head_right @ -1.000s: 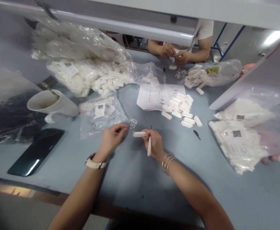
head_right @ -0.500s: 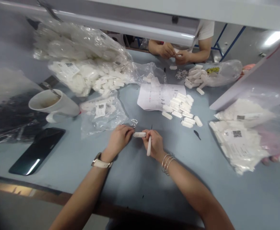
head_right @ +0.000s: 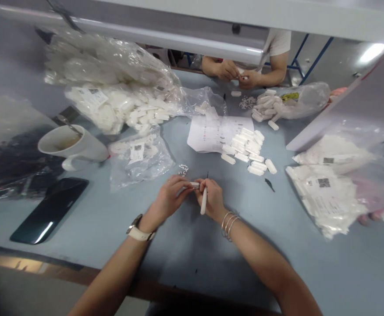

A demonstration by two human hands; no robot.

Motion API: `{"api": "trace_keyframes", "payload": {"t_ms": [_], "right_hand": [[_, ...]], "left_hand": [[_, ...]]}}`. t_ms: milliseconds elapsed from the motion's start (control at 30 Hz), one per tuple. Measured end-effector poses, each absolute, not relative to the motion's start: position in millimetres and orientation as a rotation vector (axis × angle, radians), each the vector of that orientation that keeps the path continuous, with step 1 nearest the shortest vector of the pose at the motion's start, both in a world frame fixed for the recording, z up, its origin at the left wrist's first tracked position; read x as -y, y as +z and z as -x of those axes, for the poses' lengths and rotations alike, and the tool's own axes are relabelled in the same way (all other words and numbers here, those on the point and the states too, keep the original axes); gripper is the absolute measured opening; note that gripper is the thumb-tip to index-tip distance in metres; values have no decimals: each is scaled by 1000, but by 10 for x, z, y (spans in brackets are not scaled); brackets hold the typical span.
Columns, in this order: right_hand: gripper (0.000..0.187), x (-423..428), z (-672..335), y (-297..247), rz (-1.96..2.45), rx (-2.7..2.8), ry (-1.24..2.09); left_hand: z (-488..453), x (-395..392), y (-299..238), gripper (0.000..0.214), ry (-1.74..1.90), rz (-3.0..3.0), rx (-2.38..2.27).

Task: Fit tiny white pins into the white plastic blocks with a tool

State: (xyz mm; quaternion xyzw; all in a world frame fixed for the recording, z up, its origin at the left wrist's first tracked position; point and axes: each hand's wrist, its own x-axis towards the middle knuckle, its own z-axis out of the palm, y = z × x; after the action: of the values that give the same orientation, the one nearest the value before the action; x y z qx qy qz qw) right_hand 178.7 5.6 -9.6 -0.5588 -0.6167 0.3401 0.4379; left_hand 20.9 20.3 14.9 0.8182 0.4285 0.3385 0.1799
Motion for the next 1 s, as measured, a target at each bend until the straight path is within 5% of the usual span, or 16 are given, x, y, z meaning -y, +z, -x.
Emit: {"api": "trace_keyframes", "payload": {"t_ms": [400,567,767,1000], "right_hand": [[20,-49,-1804,-143,1344,1546,859],[18,-46,-1811,-133,1338,1584,811],[15,-41,-1808,-130,1284,1663,723],[17,-31,-1801,-118,1247,1639,797]], "left_hand": [[-268,-189,74,21,933,-2437,-1258],[-265,-212,62,6,944,-2259,-1329],[-243,-204,105,25,829,-1945,-1344],[-216,-237,124,22,869,-1910,-1344]]}}
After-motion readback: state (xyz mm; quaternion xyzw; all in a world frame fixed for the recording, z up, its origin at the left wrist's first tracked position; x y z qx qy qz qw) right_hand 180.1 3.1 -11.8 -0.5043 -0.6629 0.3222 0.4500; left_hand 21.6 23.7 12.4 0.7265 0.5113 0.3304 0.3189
